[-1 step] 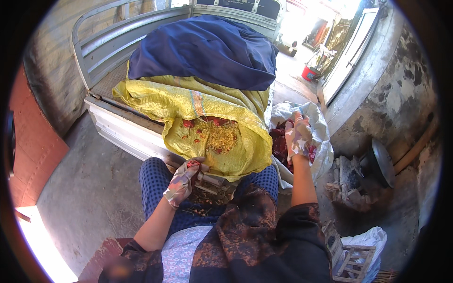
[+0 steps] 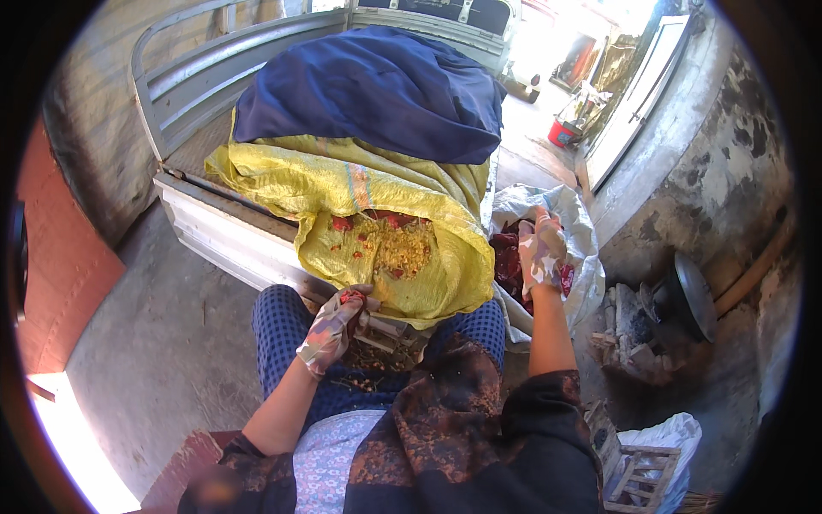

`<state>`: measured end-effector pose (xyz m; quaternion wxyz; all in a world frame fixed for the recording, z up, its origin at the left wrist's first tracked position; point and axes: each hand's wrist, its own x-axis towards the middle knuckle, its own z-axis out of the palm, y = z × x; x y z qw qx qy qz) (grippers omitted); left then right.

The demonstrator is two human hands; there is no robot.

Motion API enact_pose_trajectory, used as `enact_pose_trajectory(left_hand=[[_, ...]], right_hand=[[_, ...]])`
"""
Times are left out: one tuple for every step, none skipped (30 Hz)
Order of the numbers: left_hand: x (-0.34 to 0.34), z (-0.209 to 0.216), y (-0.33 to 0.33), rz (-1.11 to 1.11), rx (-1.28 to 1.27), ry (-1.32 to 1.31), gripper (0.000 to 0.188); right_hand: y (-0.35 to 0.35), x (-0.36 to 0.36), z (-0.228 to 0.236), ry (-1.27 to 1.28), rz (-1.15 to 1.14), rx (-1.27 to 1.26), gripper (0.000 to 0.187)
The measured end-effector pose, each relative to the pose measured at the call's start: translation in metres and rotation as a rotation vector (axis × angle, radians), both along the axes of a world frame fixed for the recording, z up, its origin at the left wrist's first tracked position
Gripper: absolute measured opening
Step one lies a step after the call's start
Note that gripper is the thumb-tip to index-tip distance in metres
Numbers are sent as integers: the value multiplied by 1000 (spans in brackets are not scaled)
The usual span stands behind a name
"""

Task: The person sorts dried red peppers by hand, moving them from a large bag on the back of a truck into a secondary bag.

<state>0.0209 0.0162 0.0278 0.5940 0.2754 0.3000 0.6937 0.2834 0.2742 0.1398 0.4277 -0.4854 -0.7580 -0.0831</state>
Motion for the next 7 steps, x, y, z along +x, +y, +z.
enact_pose_trajectory(left_hand=[[0, -3, 2, 15, 3, 52, 35], [0, -4, 3, 27, 5, 105, 35], [1, -2, 2, 39, 1, 185, 36], [4, 4, 1, 43, 1, 268, 37], [5, 9, 0, 51, -1, 349, 39], [5, 13, -1, 49, 24, 474, 42], [5, 12, -1, 53, 44, 507, 43]], right_hand=[[-9, -7, 1, -14, 140, -93, 24], [-27, -19, 4, -27, 279, -187, 25], [-45, -31, 0, -34, 412, -282, 27], [-50, -40, -26, 216, 603, -412, 24], [-70, -55, -35, 388, 770, -587, 23], [-91, -69, -42, 570, 902, -762, 23], [-92, -69, -44, 575, 903, -765, 23]])
